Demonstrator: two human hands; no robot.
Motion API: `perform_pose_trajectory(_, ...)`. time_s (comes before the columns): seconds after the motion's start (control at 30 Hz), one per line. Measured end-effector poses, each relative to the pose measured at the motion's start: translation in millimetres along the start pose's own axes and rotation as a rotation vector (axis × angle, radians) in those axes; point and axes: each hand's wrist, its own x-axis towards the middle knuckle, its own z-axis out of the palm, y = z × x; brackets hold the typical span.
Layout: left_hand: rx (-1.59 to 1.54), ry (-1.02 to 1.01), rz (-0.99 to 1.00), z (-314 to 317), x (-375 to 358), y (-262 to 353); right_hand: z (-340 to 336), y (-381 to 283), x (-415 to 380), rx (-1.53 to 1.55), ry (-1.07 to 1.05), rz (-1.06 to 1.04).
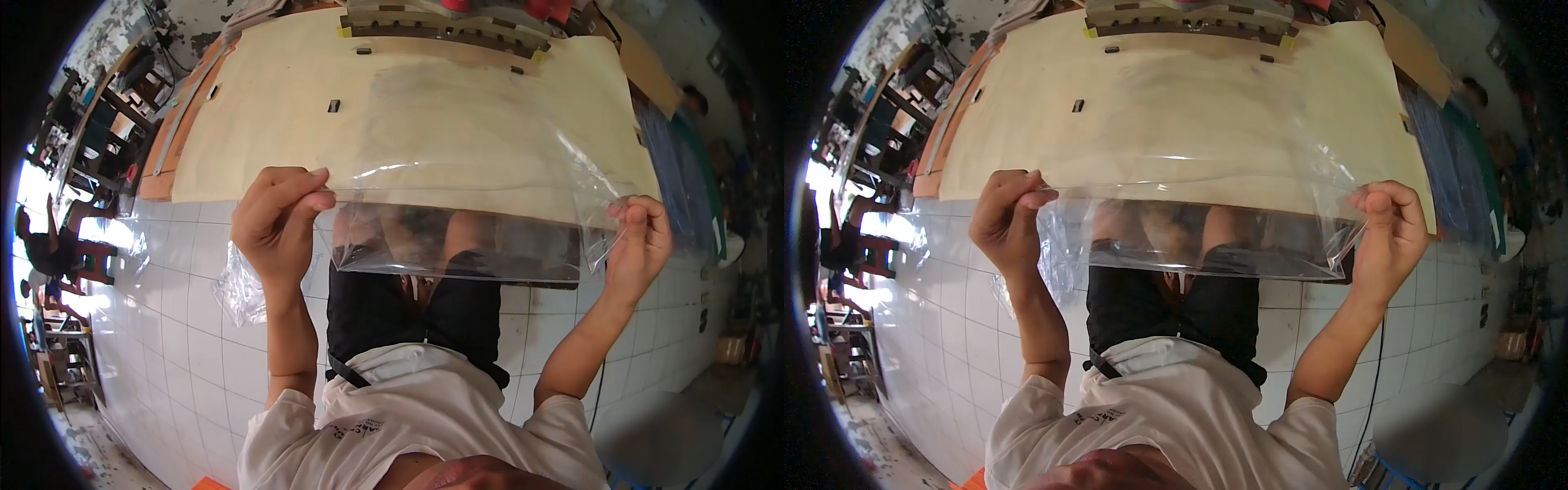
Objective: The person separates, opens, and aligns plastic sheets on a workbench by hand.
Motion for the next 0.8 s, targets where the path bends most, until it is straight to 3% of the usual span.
perform_pose_trajectory(0.17, 0.202, -0.146, 0.195, -10, 3, -1, -5, 4, -5, -0.125, -0.064, -0.07)
perform_pose_trajectory(0.37, 0.291, -0.194, 0.178, -18, 4, 1, -7, -17, 5, -0.321, -0.311, -0.162)
perform_pose_trajectory(0.57, 0.433, -0.076, 0.287, -15, 7, 10, -4, -31, 10, -0.468, -0.334, -0.245)
perform_pose_trajectory(0.7, 0.411, -0.051, 0.348, -15, 7, 2, 5, -38, 13, -0.663, -0.348, -0.357)
perform_pose_trajectory(0.8, 0.344, -0.063, 0.328, -15, 7, -4, 5, -36, 14, -0.632, -0.348, -0.39)
